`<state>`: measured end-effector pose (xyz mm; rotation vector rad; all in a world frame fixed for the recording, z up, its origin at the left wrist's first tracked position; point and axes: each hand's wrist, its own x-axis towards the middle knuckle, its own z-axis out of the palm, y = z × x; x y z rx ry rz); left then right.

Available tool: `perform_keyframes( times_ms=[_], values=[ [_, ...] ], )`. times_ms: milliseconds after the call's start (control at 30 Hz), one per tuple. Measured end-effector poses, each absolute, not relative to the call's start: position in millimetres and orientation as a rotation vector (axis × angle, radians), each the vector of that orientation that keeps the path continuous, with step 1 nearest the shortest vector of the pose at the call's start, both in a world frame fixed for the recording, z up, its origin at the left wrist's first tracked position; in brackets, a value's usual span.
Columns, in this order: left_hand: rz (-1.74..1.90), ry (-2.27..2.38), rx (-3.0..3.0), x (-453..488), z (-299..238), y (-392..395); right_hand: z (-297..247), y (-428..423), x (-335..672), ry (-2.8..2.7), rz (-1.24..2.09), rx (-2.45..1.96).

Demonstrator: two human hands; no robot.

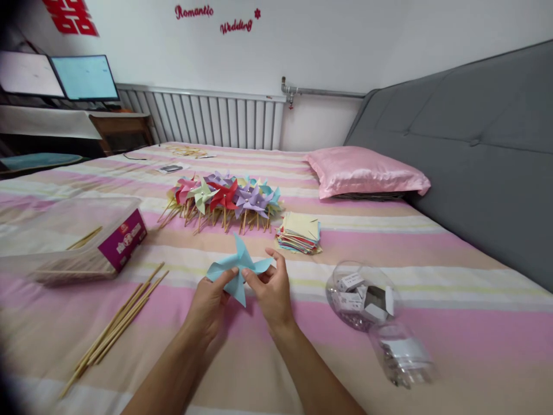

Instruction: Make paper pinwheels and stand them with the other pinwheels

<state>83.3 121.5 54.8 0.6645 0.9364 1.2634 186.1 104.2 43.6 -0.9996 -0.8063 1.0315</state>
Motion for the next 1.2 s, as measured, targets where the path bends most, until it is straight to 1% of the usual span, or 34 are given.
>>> perform_keyframes(
  times_ms=[333,467,633,767,1200],
  values=[
    [1.168,0.91,0.733,86.1,52.7,117.4,45.6,105.7,193.8,-0.699,1.137,-0.99],
    [1.067,0.806,0.81,77.4,59.2,119.9,49.3,107.8,212.3,-0.727,1.264,-1.09],
    [0.981,0.911,0.914,72.0,64.0,123.1,52.1,106.2,228.8,-0.833,1.376,-1.184],
    [0.905,0.955,0.974,74.3,61.7,122.3,50.4,104.3,230.4,-0.919,1.391,-1.193],
    [0.899,1.015,1.003,77.8,60.4,122.3,53.7,102.6,224.0,-1.005,1.361,-1.093]
  ],
)
